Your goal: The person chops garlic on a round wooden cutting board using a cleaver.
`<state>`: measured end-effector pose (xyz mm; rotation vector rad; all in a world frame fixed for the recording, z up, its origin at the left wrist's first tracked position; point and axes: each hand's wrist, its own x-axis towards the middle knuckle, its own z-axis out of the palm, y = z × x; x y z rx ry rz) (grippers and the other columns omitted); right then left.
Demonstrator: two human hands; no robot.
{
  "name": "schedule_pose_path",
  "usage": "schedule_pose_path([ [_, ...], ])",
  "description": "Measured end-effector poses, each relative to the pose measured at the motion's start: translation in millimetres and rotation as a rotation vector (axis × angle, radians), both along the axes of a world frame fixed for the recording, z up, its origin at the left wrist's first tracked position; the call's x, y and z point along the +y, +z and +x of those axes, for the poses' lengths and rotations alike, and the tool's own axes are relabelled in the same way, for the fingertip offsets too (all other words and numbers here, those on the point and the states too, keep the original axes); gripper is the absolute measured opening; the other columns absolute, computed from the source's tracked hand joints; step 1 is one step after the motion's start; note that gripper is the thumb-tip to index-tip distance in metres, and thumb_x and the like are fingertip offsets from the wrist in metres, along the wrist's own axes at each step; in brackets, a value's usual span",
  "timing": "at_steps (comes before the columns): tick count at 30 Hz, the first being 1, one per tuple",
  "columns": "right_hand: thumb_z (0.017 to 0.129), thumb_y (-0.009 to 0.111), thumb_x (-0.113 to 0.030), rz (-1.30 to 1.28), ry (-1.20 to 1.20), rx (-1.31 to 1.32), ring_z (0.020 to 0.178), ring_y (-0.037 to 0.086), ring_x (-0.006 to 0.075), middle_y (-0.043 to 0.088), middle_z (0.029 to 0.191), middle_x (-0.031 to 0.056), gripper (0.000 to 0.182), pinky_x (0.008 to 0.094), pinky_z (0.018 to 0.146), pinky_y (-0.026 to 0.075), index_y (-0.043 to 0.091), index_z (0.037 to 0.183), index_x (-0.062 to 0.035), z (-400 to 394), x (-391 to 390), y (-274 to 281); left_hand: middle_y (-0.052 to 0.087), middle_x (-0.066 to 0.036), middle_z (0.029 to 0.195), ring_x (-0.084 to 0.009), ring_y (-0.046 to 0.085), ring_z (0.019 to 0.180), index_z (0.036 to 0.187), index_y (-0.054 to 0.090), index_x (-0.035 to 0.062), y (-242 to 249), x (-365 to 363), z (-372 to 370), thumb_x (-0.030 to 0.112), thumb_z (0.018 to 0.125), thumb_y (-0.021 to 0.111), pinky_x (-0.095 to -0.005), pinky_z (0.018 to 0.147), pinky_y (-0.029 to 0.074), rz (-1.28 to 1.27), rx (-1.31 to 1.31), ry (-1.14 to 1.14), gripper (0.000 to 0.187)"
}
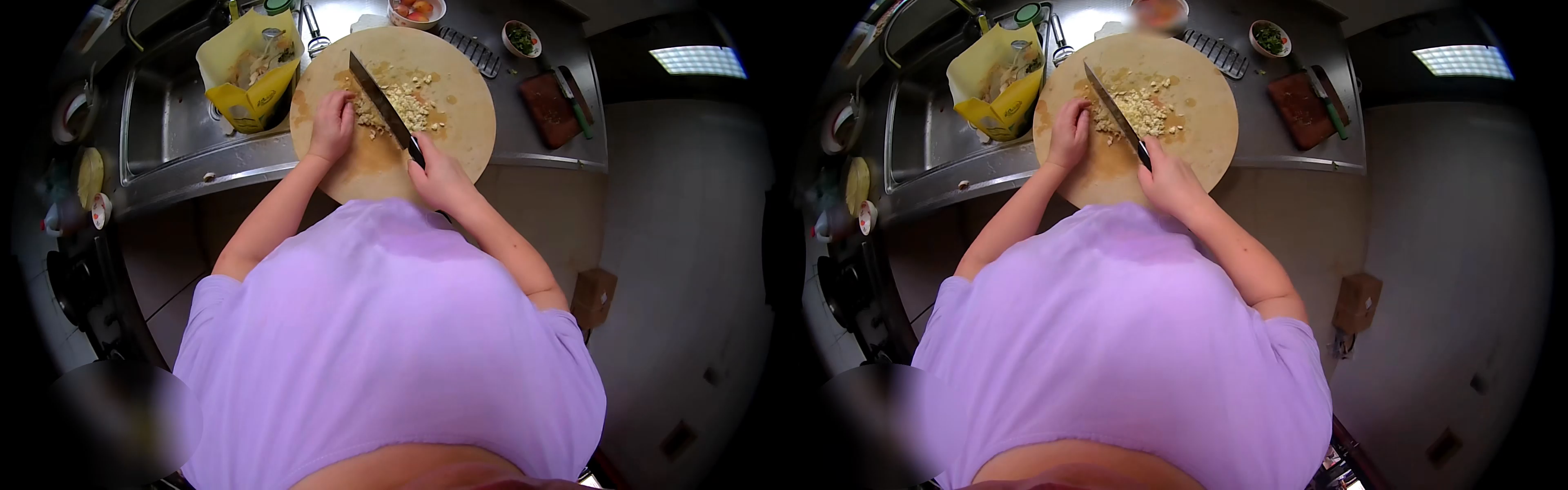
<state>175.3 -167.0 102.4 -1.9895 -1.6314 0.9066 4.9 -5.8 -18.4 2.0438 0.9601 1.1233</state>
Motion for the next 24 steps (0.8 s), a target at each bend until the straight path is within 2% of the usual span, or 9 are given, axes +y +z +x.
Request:
schedule_pose_path([
  [5,0.087,0.054,-0.015,-0.038,0.015,-0.034,0.077,0.062,0.0487,0.064,0.082,0.0294,0.045,0.0562,0.071,0.049,0.040,0.129,-0.0042,-3,4,-6,0.056,-0.017,0.092,-0.0355,0.052,0.091,0.100,0.056,0.0014,3,-1,1,0.007,0.088,0.054,-0.0425,0.085,0.042,-0.002,0.021,0.053,0.013],
  [7,0.087,0.054,-0.015,0.009,0.027,-0.030,0.077,0.062,0.0486,0.064,0.081,0.0292,0.045,0.0565,0.071,0.049,0.040,0.128,-0.0042,-8,2,-6,0.054,-0.017,0.091,-0.0353,0.050,0.089,0.098,0.054,0.0020,3,-2,0,0.006,0.088,0.054,-0.0430,0.083,0.040,0.072,0.011,0.069,0.011],
  [17,0.086,0.055,-0.013,0.011,0.094,0.000,0.075,0.061,0.0485,0.063,0.079,0.0286,0.048,0.0566,0.069,0.048,0.039,0.129,-0.0017,-14,5,-6,0.050,-0.017,0.090,-0.0361,0.046,0.089,0.096,0.052,0.0033,-2,-3,0,0.006,0.087,0.053,-0.0449,0.084,0.036,0.118,0.023,0.143,0.009],
  [20,0.086,0.054,-0.013,0.034,0.080,0.035,0.077,0.062,0.0482,0.063,0.080,0.0289,0.046,0.0563,0.071,0.048,0.040,0.128,-0.0026,-10,5,-9,0.051,-0.017,0.091,-0.0361,0.046,0.089,0.096,0.052,0.0036,1,2,2,0.007,0.087,0.053,-0.0456,0.084,0.036,0.185,0.062,0.173,0.010],
  [24,0.087,0.054,-0.015,-0.027,-0.032,0.022,0.079,0.062,0.0477,0.064,0.083,0.0289,0.045,0.0557,0.071,0.049,0.042,0.129,-0.0035,-2,1,-7,0.051,-0.017,0.092,-0.0360,0.047,0.090,0.098,0.052,0.0037,2,-2,1,0.007,0.087,0.053,-0.0455,0.085,0.036,0.118,0.043,0.145,0.012],
])
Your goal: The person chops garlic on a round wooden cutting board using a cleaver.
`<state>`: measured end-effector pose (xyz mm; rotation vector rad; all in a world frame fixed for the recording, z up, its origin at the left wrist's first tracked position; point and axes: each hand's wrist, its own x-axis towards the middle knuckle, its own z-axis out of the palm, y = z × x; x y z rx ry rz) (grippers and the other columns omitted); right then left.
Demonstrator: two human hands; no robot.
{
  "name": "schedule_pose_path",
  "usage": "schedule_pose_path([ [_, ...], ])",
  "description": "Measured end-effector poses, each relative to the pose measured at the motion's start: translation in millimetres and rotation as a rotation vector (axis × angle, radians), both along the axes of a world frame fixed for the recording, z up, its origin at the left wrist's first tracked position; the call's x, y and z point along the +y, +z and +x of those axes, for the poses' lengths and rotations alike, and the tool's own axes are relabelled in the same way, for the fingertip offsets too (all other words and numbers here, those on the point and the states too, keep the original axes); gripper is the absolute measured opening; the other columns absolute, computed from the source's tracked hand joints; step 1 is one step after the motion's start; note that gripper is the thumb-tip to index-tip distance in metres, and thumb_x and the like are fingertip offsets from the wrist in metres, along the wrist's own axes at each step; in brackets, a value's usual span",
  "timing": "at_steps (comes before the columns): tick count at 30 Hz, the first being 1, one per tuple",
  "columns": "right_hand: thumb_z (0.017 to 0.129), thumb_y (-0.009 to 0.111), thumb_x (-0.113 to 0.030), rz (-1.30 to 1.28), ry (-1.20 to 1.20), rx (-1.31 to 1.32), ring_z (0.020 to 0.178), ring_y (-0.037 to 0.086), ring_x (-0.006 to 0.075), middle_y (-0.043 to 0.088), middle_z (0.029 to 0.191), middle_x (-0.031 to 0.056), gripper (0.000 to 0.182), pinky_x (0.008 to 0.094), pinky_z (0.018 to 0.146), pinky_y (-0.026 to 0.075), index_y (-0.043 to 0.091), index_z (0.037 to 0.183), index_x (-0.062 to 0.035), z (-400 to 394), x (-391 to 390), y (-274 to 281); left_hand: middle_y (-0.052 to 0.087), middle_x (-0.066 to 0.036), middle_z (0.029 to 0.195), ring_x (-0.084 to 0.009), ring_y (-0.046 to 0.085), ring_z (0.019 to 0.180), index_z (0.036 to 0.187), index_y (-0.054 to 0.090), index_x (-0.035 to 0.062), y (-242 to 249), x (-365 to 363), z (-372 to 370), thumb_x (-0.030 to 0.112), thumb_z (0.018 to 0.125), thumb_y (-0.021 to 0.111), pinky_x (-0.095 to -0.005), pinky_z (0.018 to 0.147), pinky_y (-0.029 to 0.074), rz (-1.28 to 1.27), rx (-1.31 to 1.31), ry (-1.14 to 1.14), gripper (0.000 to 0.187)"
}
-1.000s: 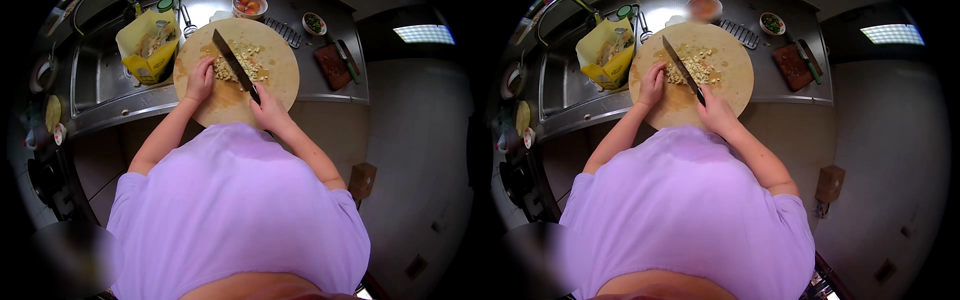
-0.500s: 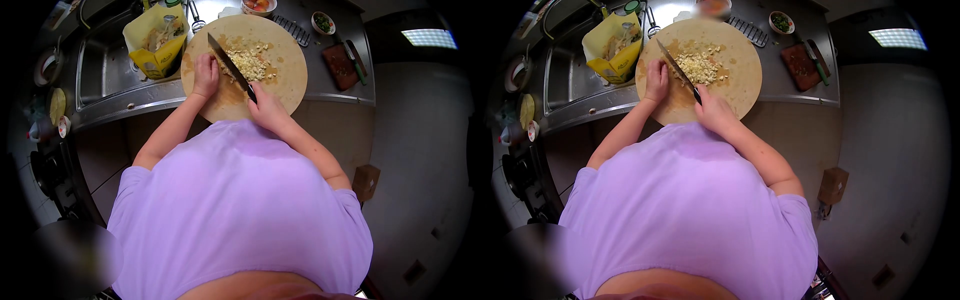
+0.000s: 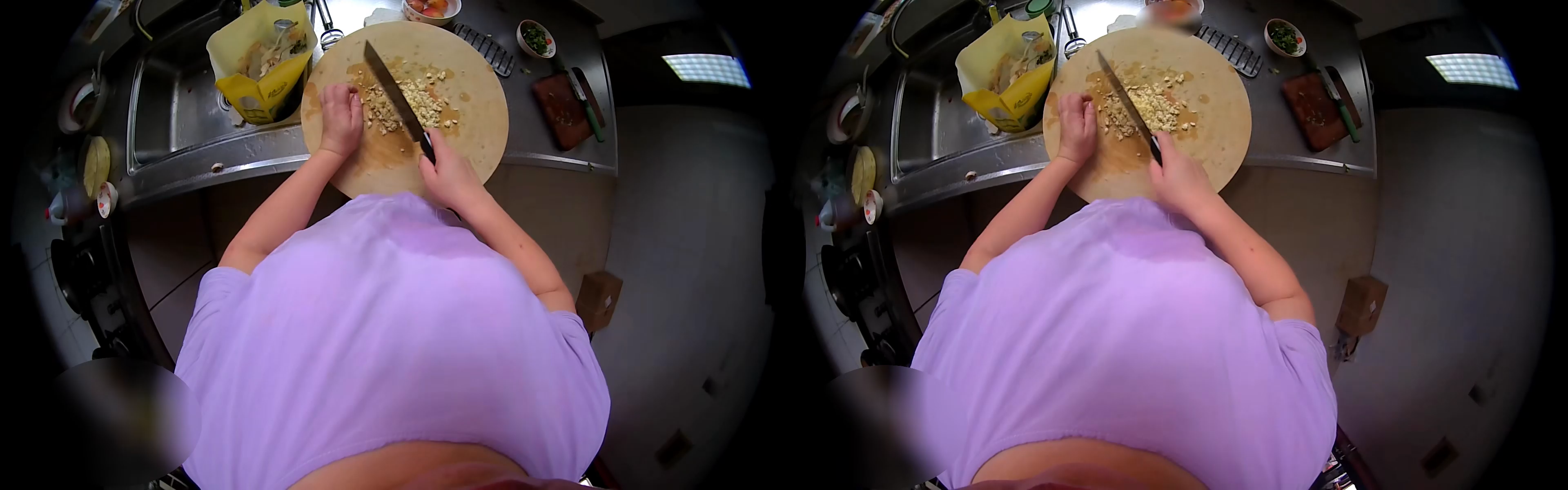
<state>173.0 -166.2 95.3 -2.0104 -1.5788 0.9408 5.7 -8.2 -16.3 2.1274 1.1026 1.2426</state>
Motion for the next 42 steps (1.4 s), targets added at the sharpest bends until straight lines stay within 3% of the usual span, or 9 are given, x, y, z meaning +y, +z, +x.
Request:
schedule_pose_path([
  [9,0.088,0.054,-0.017,0.029,-0.078,-0.104,0.081,0.063,0.0468,0.065,0.088,0.0277,0.042,0.0537,0.071,0.050,0.045,0.127,-0.0047,14,2,2,0.053,-0.016,0.094,-0.0357,0.049,0.092,0.100,0.052,0.0037,2,-1,0,0.006,0.088,0.053,-0.0439,0.085,0.039,0.003,-0.007,-0.047,0.012],
  [24,0.088,0.054,-0.017,0.022,0.042,-0.077,0.079,0.063,0.0467,0.064,0.083,0.0275,0.040,0.0554,0.072,0.048,0.046,0.125,-0.0047,1,4,3,0.053,-0.018,0.094,-0.0362,0.049,0.092,0.099,0.054,0.0014,0,1,1,0.005,0.088,0.051,-0.0433,0.085,0.040,-0.026,-0.026,-0.062,0.012],
  [31,0.087,0.053,-0.017,0.023,-0.087,-0.021,0.083,0.063,0.0460,0.065,0.087,0.0294,0.046,0.0532,0.074,0.050,0.044,0.130,-0.0037,20,0,14,0.054,-0.017,0.094,-0.0355,0.050,0.092,0.101,0.055,0.0014,-1,2,0,0.005,0.088,0.052,-0.0433,0.085,0.040,-0.024,-0.013,-0.067,0.014],
  [34,0.087,0.052,-0.018,-0.034,-0.144,-0.062,0.072,0.066,0.0371,0.064,0.075,0.0218,0.046,0.0443,0.065,0.050,0.046,0.131,-0.0061,35,-1,0,0.054,-0.017,0.095,-0.0359,0.050,0.093,0.101,0.055,0.0013,0,2,1,0.005,0.089,0.052,-0.0432,0.086,0.040,-0.035,0.001,-0.064,0.014],
  [38,0.087,0.053,-0.018,0.016,-0.164,-0.027,0.072,0.065,0.0377,0.064,0.077,0.0221,0.047,0.0443,0.065,0.050,0.046,0.131,-0.0059,37,-8,-1,0.055,-0.017,0.096,-0.0361,0.050,0.093,0.101,0.055,0.0014,0,3,2,0.007,0.089,0.052,-0.0437,0.086,0.040,-0.009,-0.010,-0.068,0.013],
  [40,0.087,0.054,-0.019,0.172,-0.133,-0.069,0.069,0.065,0.0353,0.064,0.077,0.0211,0.047,0.0424,0.064,0.049,0.047,0.132,-0.0060,38,-10,-15,0.056,-0.017,0.096,-0.0361,0.051,0.093,0.101,0.056,0.0016,-1,2,1,0.009,0.090,0.053,-0.0441,0.086,0.040,-0.014,0.001,-0.061,0.013],
  [42,0.087,0.055,-0.018,0.116,-0.142,-0.062,0.067,0.064,0.0331,0.063,0.077,0.0200,0.047,0.0412,0.063,0.049,0.047,0.132,-0.0056,41,-13,-15,0.056,-0.017,0.096,-0.0361,0.051,0.093,0.101,0.056,0.0018,-2,2,0,0.009,0.091,0.053,-0.0440,0.086,0.040,-0.018,0.016,-0.070,0.013],
])
